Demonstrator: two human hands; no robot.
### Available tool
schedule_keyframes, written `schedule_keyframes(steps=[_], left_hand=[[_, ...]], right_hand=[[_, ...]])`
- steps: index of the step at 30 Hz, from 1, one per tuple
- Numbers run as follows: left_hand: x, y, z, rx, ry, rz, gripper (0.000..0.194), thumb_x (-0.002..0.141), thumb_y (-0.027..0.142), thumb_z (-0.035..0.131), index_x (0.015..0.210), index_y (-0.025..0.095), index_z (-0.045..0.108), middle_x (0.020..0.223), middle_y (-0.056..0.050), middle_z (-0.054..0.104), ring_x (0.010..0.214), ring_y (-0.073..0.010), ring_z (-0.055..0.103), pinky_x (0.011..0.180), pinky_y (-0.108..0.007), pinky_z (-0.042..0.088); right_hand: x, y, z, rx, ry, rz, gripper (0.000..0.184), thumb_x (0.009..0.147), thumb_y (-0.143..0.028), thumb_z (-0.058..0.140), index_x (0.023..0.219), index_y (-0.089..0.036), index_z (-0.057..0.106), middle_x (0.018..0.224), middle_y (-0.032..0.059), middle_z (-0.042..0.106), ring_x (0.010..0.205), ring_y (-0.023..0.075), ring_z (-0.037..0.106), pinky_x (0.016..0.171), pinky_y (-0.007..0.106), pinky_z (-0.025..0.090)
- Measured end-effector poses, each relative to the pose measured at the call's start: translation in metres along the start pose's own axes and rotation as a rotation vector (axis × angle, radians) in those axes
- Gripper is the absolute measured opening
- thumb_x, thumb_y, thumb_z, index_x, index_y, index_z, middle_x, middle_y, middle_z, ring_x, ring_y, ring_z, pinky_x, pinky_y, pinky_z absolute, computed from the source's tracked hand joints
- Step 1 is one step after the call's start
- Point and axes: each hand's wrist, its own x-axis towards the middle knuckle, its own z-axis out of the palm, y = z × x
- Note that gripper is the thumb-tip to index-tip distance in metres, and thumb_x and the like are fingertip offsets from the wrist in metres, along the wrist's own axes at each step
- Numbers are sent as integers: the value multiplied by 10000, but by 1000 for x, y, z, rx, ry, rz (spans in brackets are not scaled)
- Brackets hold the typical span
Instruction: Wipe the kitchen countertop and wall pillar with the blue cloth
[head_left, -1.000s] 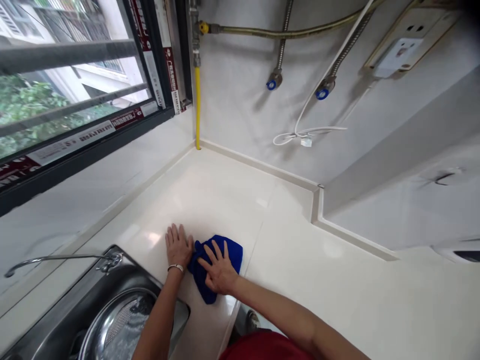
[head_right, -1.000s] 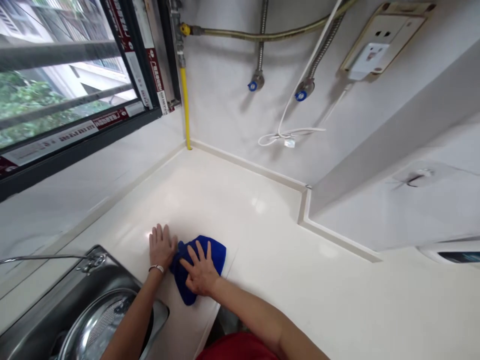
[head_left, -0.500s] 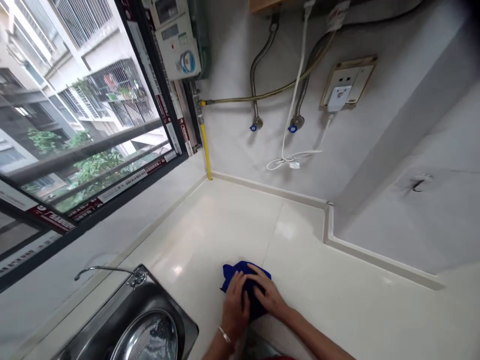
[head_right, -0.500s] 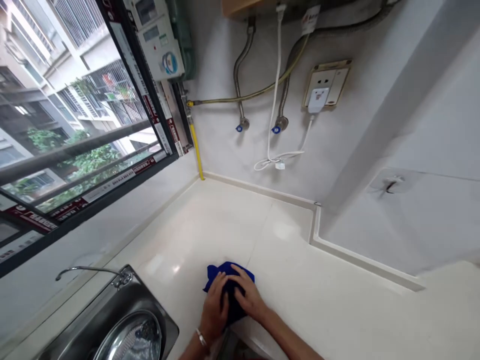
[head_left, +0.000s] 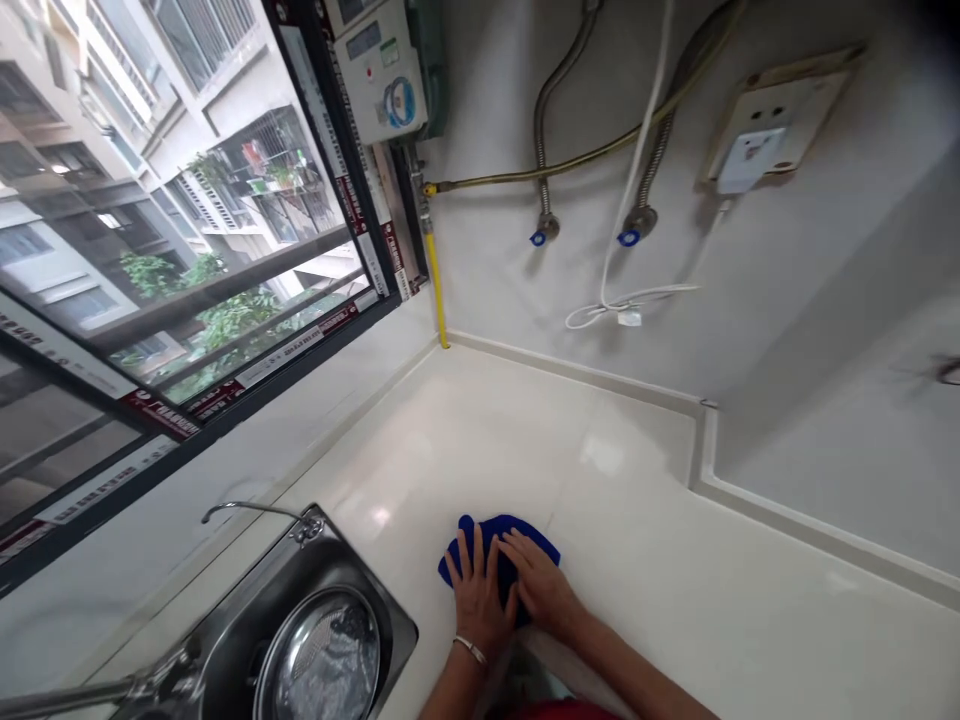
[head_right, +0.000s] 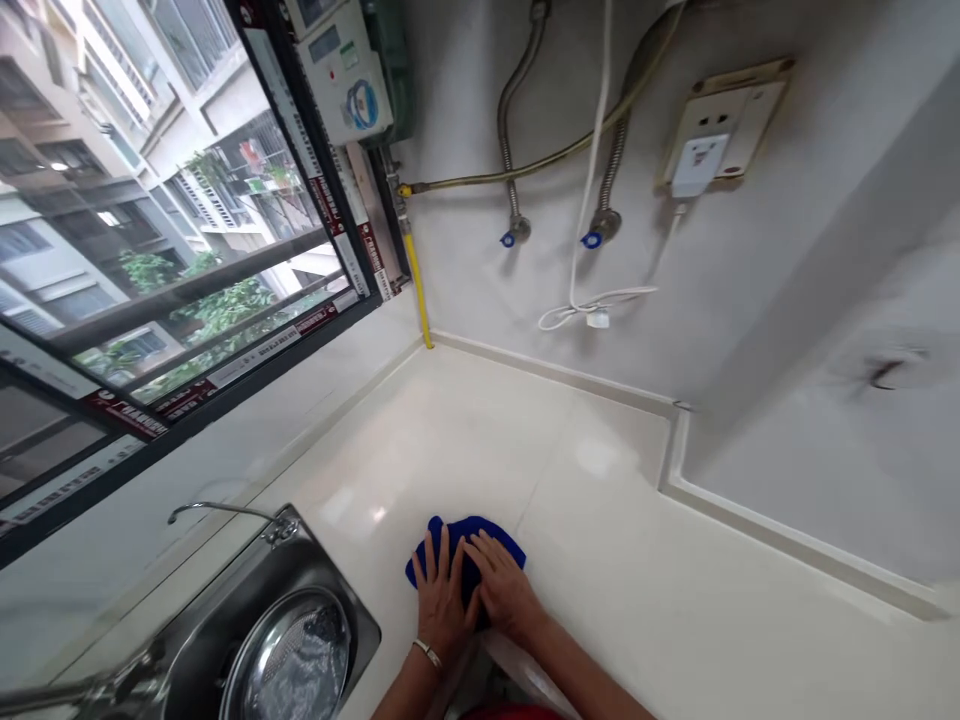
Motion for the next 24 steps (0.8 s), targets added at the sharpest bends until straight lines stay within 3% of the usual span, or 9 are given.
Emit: schedule_keyframes(steps=[4, 7, 10, 14, 17, 20, 24], left_hand=[[-13, -30, -14, -4, 0, -78, 724, 866, 379, 526, 1524, 314, 232, 1652, -121, 203, 1514, -433, 59, 1118, -748, 326], [-12, -51, -19, -56, 55, -103, 699, 889, 356, 501, 1527, 267, 230, 1662, -144, 165, 1528, -364, 85, 1157, -619, 372], [5, -77, -24, -94, 49, -44, 641, 897, 348, 500, 1502, 273, 302, 1660, -143, 188, 1520, -312, 185, 1151, -533, 416], [46, -121, -43, -146, -109, 38, 500, 853, 405, 577, 1346, 331, 543, 1502, -88, 515, 1410, -267, 446, 1135, -493, 448], [73, -145, -57, -155, -85, -102, 362, 900, 361, 479, 1206, 282, 654, 1336, -97, 656, 1280, -248, 580, 1105, -497, 479], [86, -140, -57, -159, -33, -186, 446, 923, 396, 412, 1277, 189, 586, 1313, -150, 654, 1224, -245, 607, 1067, -479, 502], [94, -103, -39, -165, -49, -205, 469, 872, 487, 491, 1199, 175, 616, 1159, -157, 694, 1133, -278, 617, 987, -480, 512]], right_hand=[[20, -5, 18, -75, -104, -51, 825, 751, -55, 428, 1545, -190, 251, 1591, 86, 324, 1473, 250, 280, 1167, 484, 385], [40, 5, 16, -85, -107, -25, 774, 777, -63, 427, 1531, -175, 292, 1577, 79, 353, 1469, 233, 290, 1178, 469, 368], [58, 22, 7, -98, -113, 54, 743, 773, -54, 428, 1498, -207, 371, 1575, 56, 362, 1460, 226, 308, 1185, 478, 347], [60, 37, -11, -120, -140, 76, 750, 729, -48, 449, 1458, -223, 431, 1564, 59, 382, 1455, 249, 316, 1215, 611, 207], [48, 35, -21, -139, -108, 79, 704, 723, -61, 473, 1422, -143, 473, 1566, 137, 360, 1467, 277, 287, 1218, 626, 176], [32, 21, -21, -115, -81, 57, 703, 708, -76, 503, 1410, -111, 484, 1559, 168, 361, 1482, 305, 240, 1215, 619, 194], [18, 7, -6, 15, -178, -58, 657, 710, -92, 515, 1359, -187, 539, 1503, 114, 466, 1449, 278, 325, 1201, 613, 235]])
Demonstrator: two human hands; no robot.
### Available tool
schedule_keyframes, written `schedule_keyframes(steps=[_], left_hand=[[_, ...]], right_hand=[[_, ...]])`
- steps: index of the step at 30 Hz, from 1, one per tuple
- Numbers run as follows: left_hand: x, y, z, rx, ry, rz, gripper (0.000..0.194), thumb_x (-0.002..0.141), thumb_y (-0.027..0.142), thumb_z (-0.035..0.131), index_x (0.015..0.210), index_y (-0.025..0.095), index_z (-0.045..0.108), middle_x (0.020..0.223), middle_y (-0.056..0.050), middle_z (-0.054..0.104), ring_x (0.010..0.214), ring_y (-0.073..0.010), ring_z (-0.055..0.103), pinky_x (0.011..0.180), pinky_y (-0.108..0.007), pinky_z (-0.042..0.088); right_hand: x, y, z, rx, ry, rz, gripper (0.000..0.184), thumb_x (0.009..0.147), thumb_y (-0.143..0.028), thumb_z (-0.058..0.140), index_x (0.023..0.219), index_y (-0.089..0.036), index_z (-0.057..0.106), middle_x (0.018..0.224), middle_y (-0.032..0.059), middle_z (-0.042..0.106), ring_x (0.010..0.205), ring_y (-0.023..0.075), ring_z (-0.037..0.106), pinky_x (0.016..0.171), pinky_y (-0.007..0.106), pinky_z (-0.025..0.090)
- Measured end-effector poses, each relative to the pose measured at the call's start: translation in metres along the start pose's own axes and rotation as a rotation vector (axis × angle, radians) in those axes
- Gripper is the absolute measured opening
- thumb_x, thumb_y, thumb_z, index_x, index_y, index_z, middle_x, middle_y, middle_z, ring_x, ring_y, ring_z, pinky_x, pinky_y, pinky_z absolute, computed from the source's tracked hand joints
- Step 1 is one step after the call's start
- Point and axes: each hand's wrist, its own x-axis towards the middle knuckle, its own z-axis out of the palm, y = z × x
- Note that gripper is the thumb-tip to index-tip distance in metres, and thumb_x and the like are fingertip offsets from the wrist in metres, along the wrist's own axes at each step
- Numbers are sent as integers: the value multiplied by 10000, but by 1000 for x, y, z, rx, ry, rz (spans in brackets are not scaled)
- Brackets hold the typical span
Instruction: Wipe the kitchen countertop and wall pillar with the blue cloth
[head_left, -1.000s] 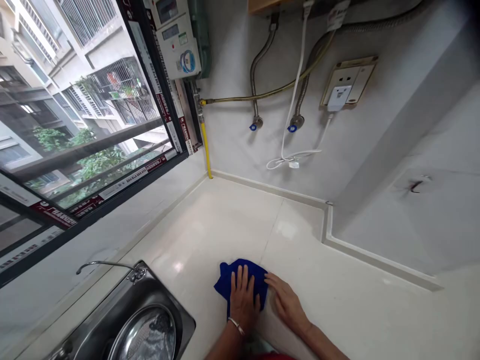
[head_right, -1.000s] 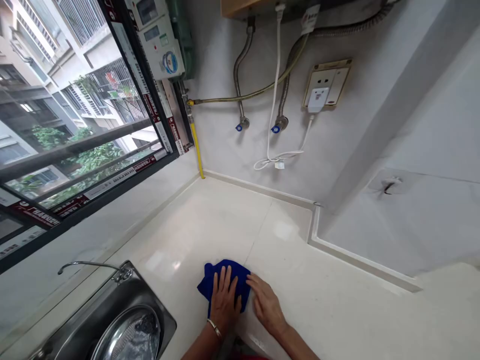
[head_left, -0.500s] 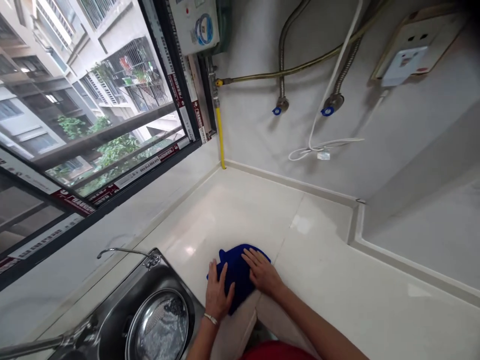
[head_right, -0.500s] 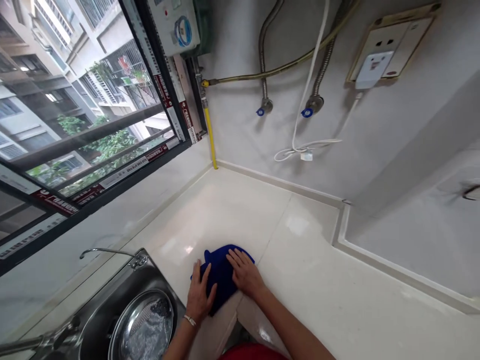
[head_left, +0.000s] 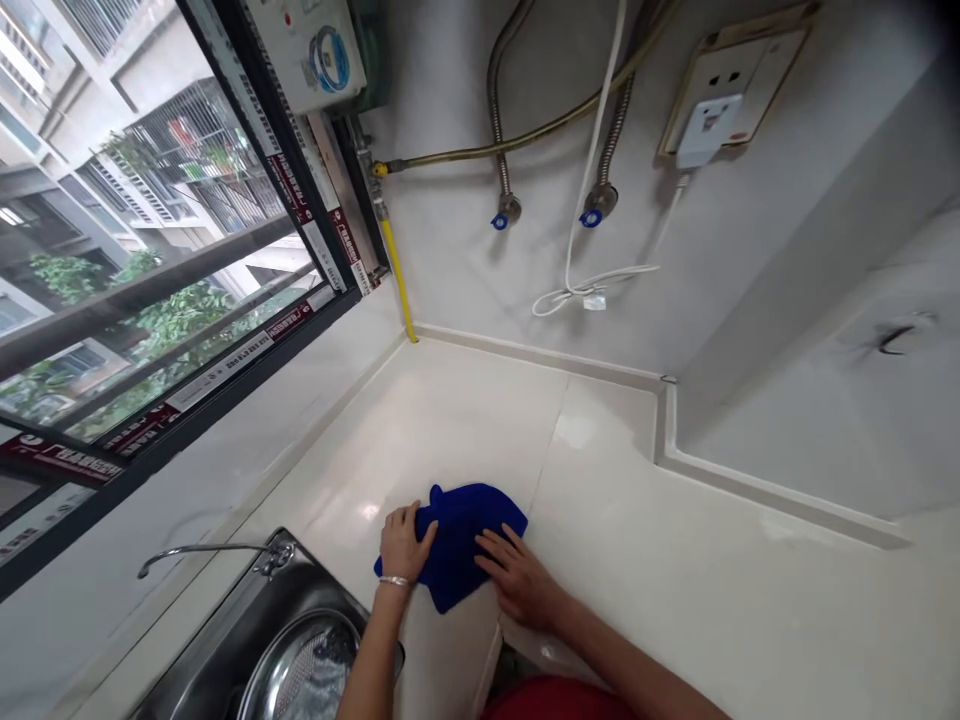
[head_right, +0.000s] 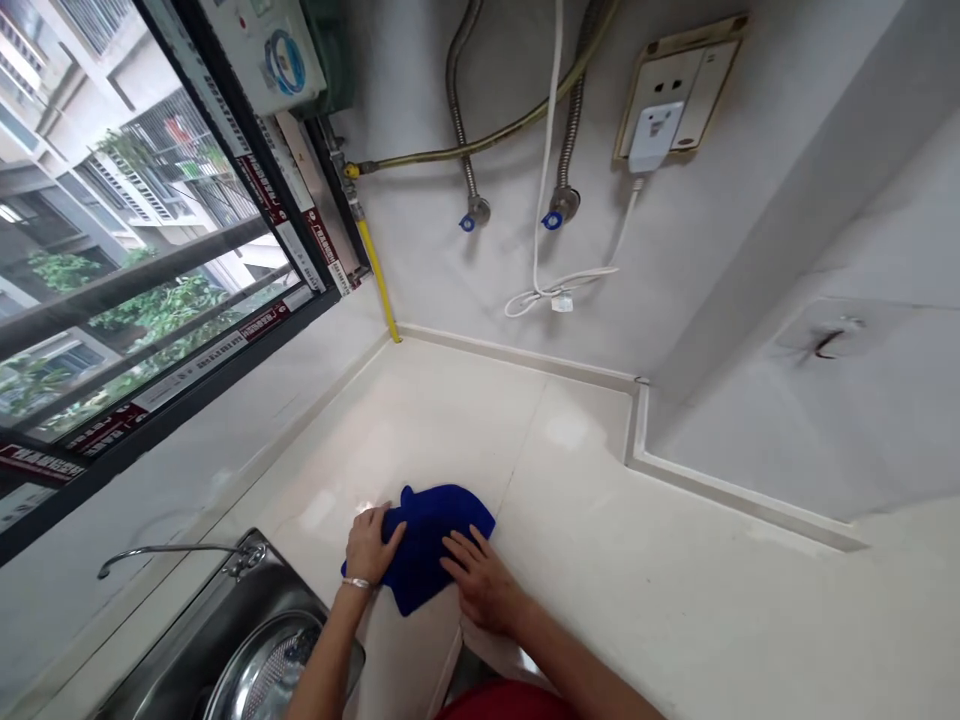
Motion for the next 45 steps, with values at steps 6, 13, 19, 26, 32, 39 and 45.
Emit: schedule_keyframes(steps=[6, 13, 19, 26, 32, 39, 45], left_hand=[[33, 14, 0, -99, -143, 33, 195, 830, 394, 553, 781, 228, 642, 673, 9, 653, 657, -153, 602, 683, -309, 511], [56, 4, -35, -157, 138, -83, 345, 900, 317, 362, 1076, 158, 613, 994, -111, 681, 839, -188, 661, 797, -407, 568], [-41, 59, 15, -149, 86, 161, 357, 905, 315, 420, 1175, 238, 641, 1213, -108, 688, 1202, -221, 610, 1064, -438, 510], [-111, 47, 54, 190, 15, 232, 646, 901, 271, 451, 1518, 271, 258, 1668, -106, 159, 1536, -338, 66, 1178, -629, 341], [-138, 8, 2, 211, -157, 530, 887, 776, 534, 631, 1519, 225, 257, 1671, -163, 70, 1520, -421, 101, 1119, -662, 387], [-144, -13, -10, 230, -25, 760, 478, 829, 84, 524, 1274, 252, 572, 1420, -111, 594, 1364, -227, 504, 1032, -397, 554], [-106, -1, -22, -41, -211, 339, 317, 844, 133, 397, 1024, 225, 641, 984, -76, 763, 931, -195, 736, 814, -331, 617]], right_hand=[[-5, 8, 8, 59, 63, -34, 437, 747, -17, 446, 1082, -194, 664, 1311, 80, 648, 1357, 228, 472, 1163, 575, 341], [-20, 7, -8, 114, 112, -36, 362, 781, -101, 490, 1084, -208, 656, 1232, 89, 686, 1232, 210, 583, 1157, 540, 365], [23, 31, -17, 52, 238, 47, 564, 831, -46, 360, 1366, -135, 516, 1394, 115, 580, 1398, 188, 414, 1141, 430, 420], [25, 25, 4, -132, 118, 127, 542, 867, -116, 446, 1404, -150, 507, 1488, 113, 486, 1403, 259, 405, 1136, 471, 413], [-44, 9, -8, 12, 75, 116, 581, 908, -227, 503, 1480, -198, 402, 1536, 98, 424, 1420, 254, 382, 1131, 453, 426], [-68, 34, -33, 230, -10, -78, 676, 862, -291, 597, 1497, -256, 369, 1540, 107, 413, 1447, 253, 340, 1171, 510, 349], [-52, 37, -27, 240, 13, -59, 376, 934, -204, 459, 1266, -250, 631, 1307, 93, 652, 1290, 229, 544, 1088, 462, 443]])
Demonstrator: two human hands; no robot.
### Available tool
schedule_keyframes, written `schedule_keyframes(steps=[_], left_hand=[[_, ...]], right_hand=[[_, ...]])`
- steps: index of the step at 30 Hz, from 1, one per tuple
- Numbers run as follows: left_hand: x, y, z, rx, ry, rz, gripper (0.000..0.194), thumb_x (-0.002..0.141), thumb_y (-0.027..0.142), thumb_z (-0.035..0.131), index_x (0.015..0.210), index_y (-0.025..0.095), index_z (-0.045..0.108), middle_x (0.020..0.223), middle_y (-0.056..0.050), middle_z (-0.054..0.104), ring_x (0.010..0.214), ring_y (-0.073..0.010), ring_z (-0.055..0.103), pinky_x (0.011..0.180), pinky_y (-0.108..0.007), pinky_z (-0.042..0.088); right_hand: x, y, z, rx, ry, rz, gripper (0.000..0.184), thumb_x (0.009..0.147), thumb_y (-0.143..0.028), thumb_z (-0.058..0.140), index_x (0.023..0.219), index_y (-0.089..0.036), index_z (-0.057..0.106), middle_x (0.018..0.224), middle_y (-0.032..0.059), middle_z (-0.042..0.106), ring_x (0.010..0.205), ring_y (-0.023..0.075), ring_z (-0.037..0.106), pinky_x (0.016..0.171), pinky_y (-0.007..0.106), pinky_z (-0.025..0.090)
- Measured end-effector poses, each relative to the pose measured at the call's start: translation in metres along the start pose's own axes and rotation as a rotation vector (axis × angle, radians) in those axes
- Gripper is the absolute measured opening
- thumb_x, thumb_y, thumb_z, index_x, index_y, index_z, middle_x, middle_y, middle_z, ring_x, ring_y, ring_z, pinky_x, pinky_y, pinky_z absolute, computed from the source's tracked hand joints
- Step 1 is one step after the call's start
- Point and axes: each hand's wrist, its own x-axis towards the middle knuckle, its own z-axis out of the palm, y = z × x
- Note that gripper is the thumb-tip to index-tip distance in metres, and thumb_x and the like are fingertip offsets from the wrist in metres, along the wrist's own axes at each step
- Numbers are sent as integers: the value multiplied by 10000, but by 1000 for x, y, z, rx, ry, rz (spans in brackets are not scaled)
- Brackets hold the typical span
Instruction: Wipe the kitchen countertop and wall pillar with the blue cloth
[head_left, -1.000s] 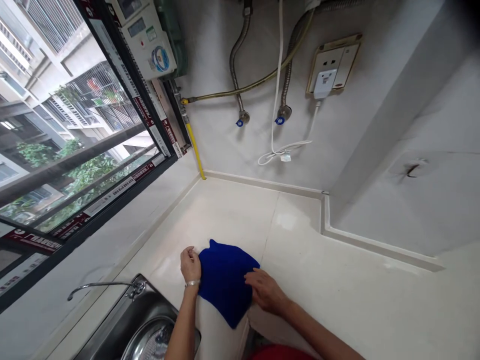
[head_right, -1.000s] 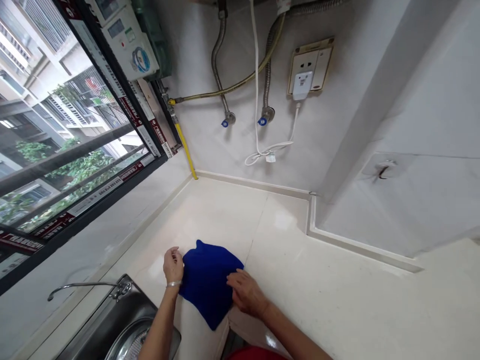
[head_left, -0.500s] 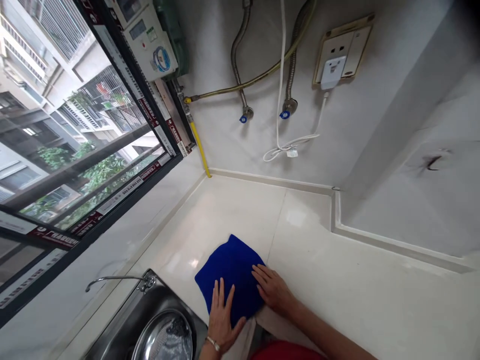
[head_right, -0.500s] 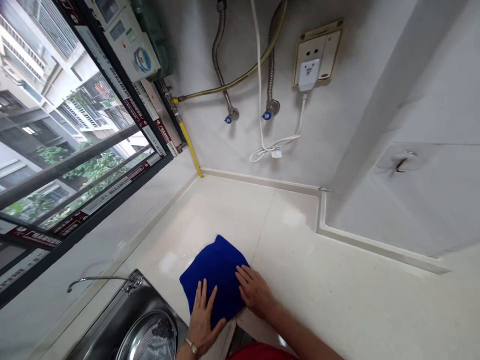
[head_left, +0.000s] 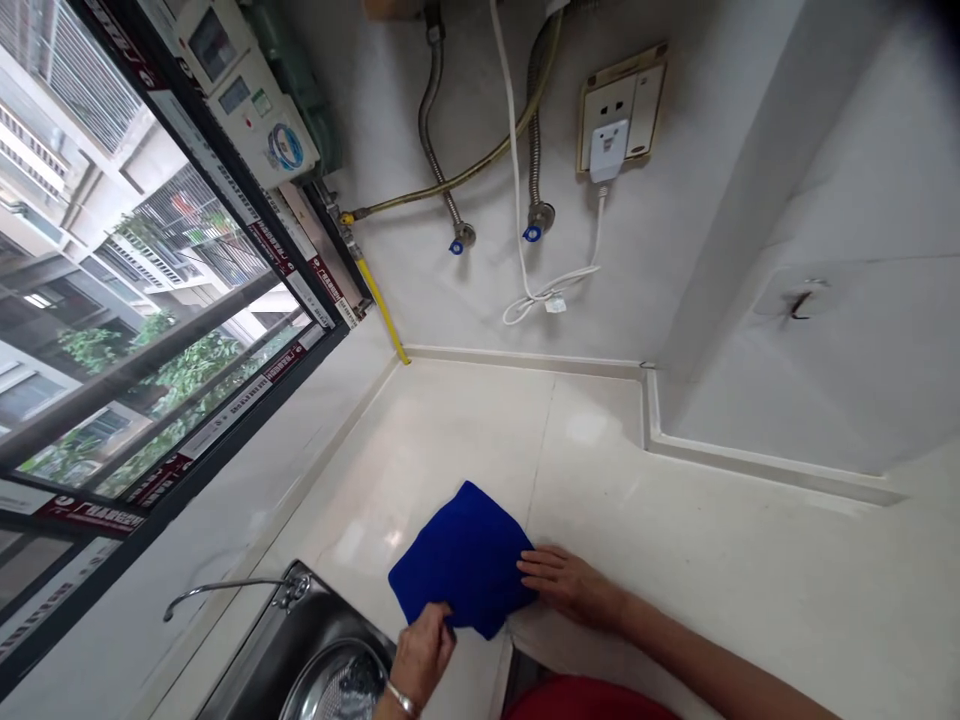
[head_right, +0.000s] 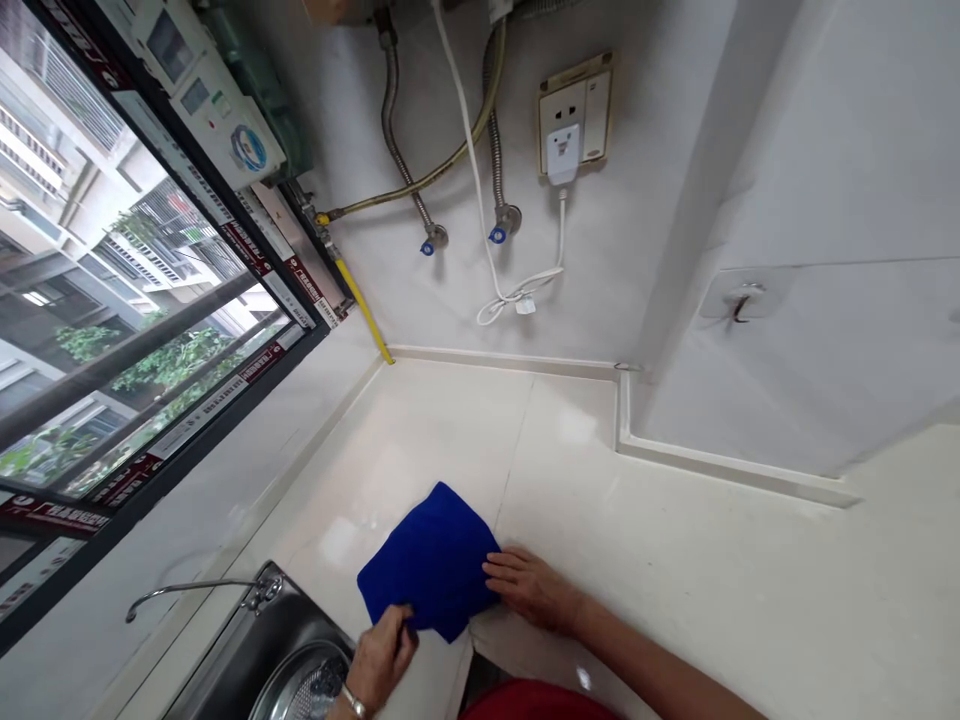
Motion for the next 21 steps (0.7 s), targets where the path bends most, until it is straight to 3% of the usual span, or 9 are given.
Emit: schedule_keyframes(steps=[2, 4, 7, 9, 12, 15, 19, 21], left_hand=[[26, -1, -9, -31, 37, -132, 336, 857, 175, 353, 1084, 185, 601, 931, -106, 743, 786, -202, 727, 729, -357, 601], [56, -1, -20, -65, 60, -188, 337, 864, 204, 329, 1091, 181, 576, 870, -88, 726, 736, -196, 700, 732, -369, 574], [99, 0, -41, -170, 36, -224, 283, 891, 293, 322, 977, 217, 581, 761, -19, 688, 727, -172, 657, 765, -342, 535], [118, 3, -55, -246, 1, -225, 309, 908, 411, 336, 907, 226, 584, 805, -10, 693, 779, -167, 644, 791, -330, 522], [126, 7, -67, -341, -79, -235, 414, 876, 574, 392, 909, 222, 606, 871, -13, 713, 842, -179, 648, 817, -336, 527], [124, 17, -66, -396, -146, -259, 517, 781, 643, 537, 1036, 202, 625, 995, -60, 732, 946, -221, 665, 890, -387, 530], [129, 55, -63, -388, -68, -144, 812, 631, 579, 739, 1318, 218, 500, 1383, -125, 587, 1278, -271, 530, 1131, -471, 383], [137, 79, -70, -395, -30, -74, 747, 635, 538, 748, 1277, 224, 532, 1280, -100, 651, 1171, -246, 586, 1076, -446, 426]], right_hand=[[19, 3, -4, 38, 64, 89, 342, 957, -218, 406, 1154, -232, 686, 1142, 94, 727, 1112, 203, 652, 974, 390, 521], [45, 10, -16, 65, 110, 161, 358, 981, -280, 372, 1166, -217, 671, 1092, 99, 734, 1007, 188, 679, 893, 346, 548], [84, 20, -45, 77, 157, 230, 402, 1005, -362, 324, 1205, -213, 640, 1101, 99, 721, 987, 192, 672, 879, 344, 542], [102, 22, -62, 96, 171, 275, 420, 1011, -394, 304, 1166, -217, 652, 1018, 77, 732, 901, 182, 681, 828, 325, 545], [113, 15, -76, 112, 181, 345, 460, 1015, -405, 264, 1080, -202, 672, 835, 45, 721, 723, 163, 663, 702, 295, 531], [116, -3, -77, 99, 191, 389, 440, 1003, -422, 296, 1037, -198, 672, 849, 58, 718, 751, 178, 654, 723, 313, 511], [132, -34, -82, 136, 148, 272, 352, 985, -426, 377, 1074, -239, 660, 987, 49, 723, 918, 174, 644, 921, 338, 459], [143, -48, -90, 217, 144, 193, 352, 990, -437, 372, 1076, -236, 648, 1023, 51, 710, 931, 165, 631, 912, 325, 457]])
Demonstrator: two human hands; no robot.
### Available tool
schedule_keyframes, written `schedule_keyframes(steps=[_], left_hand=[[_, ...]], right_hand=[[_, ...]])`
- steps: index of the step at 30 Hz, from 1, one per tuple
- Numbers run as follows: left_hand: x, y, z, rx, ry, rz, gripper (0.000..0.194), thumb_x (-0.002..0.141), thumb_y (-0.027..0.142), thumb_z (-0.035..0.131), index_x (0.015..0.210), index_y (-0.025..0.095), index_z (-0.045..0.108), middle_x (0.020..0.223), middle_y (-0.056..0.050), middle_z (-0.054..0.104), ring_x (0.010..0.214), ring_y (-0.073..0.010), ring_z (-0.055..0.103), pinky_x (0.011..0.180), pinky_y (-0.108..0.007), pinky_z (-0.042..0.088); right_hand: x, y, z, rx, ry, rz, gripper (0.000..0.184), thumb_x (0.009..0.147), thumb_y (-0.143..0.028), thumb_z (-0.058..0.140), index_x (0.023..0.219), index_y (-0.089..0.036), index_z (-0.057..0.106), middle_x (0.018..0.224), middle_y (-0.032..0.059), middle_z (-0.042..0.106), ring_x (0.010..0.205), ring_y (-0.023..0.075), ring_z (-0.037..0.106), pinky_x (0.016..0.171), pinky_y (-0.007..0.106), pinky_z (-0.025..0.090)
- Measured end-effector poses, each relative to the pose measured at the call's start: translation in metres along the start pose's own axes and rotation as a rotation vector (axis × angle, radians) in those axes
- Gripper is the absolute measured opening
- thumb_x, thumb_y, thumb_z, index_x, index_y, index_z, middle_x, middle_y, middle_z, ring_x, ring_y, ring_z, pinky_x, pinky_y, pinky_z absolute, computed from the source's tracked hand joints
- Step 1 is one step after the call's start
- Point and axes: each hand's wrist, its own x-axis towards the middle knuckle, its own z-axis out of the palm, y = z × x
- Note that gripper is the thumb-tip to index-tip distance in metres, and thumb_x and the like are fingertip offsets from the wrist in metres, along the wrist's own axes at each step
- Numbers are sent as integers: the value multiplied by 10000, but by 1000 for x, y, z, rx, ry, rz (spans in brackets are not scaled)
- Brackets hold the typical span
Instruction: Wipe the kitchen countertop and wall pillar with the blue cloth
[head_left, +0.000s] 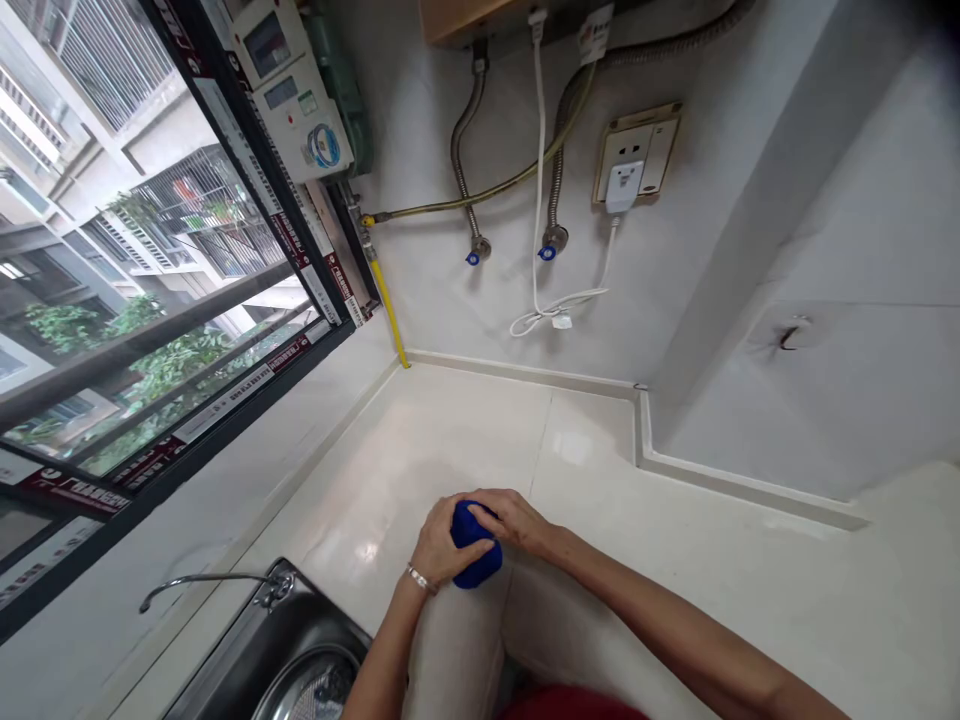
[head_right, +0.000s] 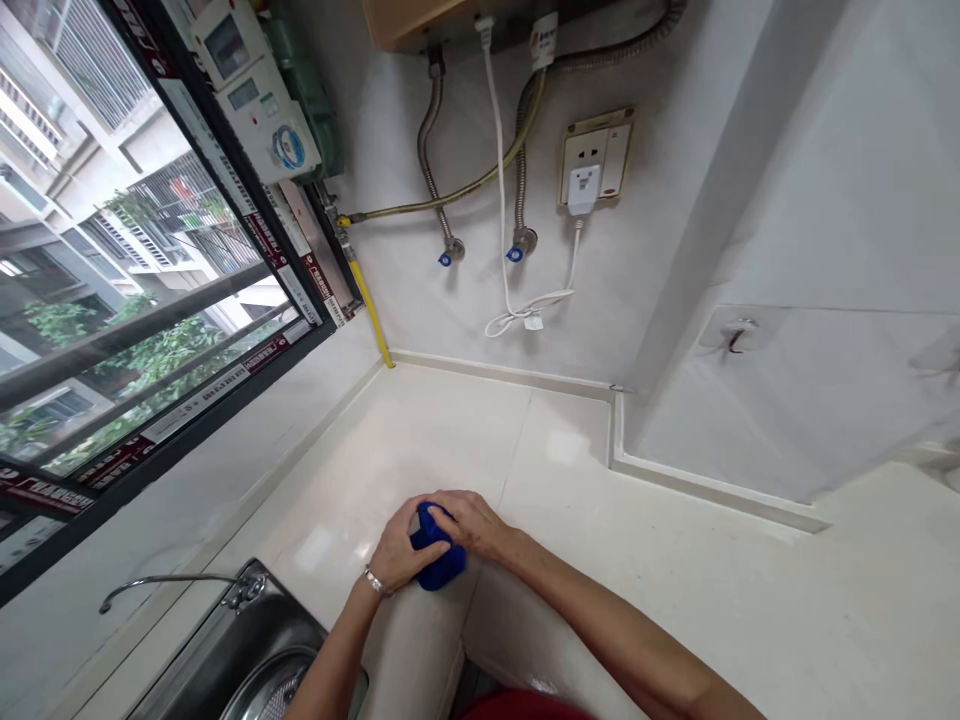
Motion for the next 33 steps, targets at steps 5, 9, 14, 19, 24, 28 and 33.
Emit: schedule_keyframes(steps=[5, 9, 14, 19, 24, 28, 33], left_hand=[[11, 36, -18, -113, -76, -107, 399, 678, 571, 701, 656, 176, 648, 559, 52, 583, 571, -102, 481, 594, -269, 416], [10, 38, -31, -264, 14, -116, 430, 741, 588, 638, 715, 161, 680, 621, 32, 638, 596, -104, 513, 582, -255, 429], [8, 29, -42, -412, 198, -168, 466, 743, 613, 630, 768, 149, 672, 676, -5, 691, 623, -132, 581, 609, -282, 497], [16, -1, -58, -404, 258, -156, 453, 689, 598, 693, 752, 150, 716, 693, -19, 726, 662, -157, 626, 658, -312, 541], [55, -29, -85, -306, 411, -101, 519, 673, 643, 664, 812, 148, 733, 742, -29, 749, 726, -181, 647, 740, -347, 557], [74, -38, -111, -191, 516, -35, 520, 718, 637, 618, 896, 160, 727, 893, -47, 769, 884, -203, 667, 920, -380, 537], [35, -67, -112, -28, 331, -11, 401, 723, 523, 664, 999, 239, 734, 1116, -55, 766, 1100, -220, 658, 1154, -449, 396]], right_hand=[[8, -24, -18, 327, 68, 192, 399, 950, -557, 467, 1137, -222, 576, 738, -36, 609, 639, 115, 531, 645, 260, 446], [-13, -23, -14, 693, -94, 209, 513, 808, -534, 710, 1185, -217, 563, 964, 2, 650, 834, 137, 591, 734, 268, 485], [-43, -3, -3, 871, -226, 328, 458, 755, -545, 748, 1003, -171, 660, 890, 13, 667, 814, 152, 607, 779, 318, 502], [-30, 19, -30, 665, -215, 342, 479, 778, -604, 689, 960, -161, 705, 844, 25, 698, 758, 159, 628, 734, 316, 527], [24, 12, -70, 274, 70, 110, 410, 916, -551, 523, 1041, -215, 723, 1028, 57, 711, 945, 201, 648, 876, 368, 528], [49, 0, -77, -64, 192, -200, 357, 1004, -379, 397, 1204, -256, 665, 1130, 66, 693, 1045, 194, 624, 946, 388, 509], [15, 21, -30, -253, 62, -291, 386, 994, -223, 349, 1278, -236, 610, 1174, 106, 684, 1062, 210, 622, 917, 417, 514]])
